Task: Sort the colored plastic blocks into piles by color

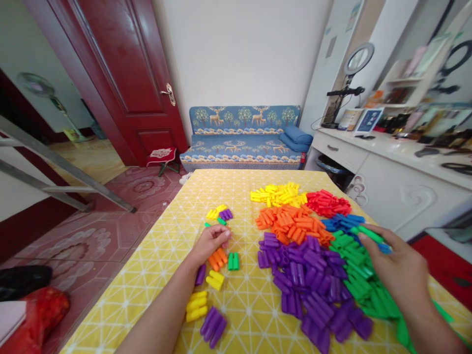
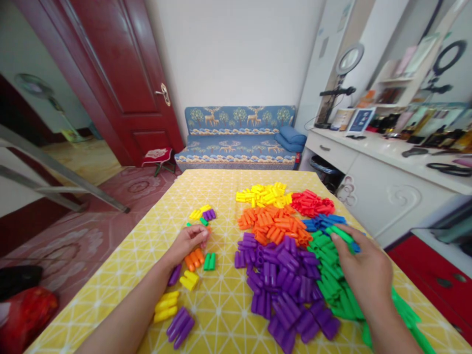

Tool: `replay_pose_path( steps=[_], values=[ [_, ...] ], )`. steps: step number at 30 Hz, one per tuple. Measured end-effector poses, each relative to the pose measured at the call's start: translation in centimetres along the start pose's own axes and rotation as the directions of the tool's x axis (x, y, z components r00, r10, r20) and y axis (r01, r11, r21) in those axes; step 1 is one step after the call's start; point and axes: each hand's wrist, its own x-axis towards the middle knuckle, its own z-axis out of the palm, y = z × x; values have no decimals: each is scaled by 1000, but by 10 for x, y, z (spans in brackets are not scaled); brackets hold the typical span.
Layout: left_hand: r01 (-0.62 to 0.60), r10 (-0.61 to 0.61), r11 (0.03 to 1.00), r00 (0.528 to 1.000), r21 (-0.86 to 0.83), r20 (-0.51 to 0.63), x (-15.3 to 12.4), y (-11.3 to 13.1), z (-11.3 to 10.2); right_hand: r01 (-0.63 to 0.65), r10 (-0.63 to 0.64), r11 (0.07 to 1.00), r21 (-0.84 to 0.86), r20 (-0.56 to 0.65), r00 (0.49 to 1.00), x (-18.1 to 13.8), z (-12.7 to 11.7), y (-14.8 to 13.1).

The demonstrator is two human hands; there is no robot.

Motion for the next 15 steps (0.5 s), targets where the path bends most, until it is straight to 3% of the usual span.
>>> replay_pose_path(
  steps=[4,11,15],
  values=[
    [4,-3,1000,1000,3,-10,0,0,-1,56,-59,988,-147,-16,998,-5,3,31],
    [17,-18,1000,1000,-15,-24,0,0,0,142,-150,969,-203,-25,988,-12,16,37],
    [21,-21,1000,999,-11,-27,0,-2,-1,96,-101,980,-175,-18,995,-12,18,41]
  ],
)
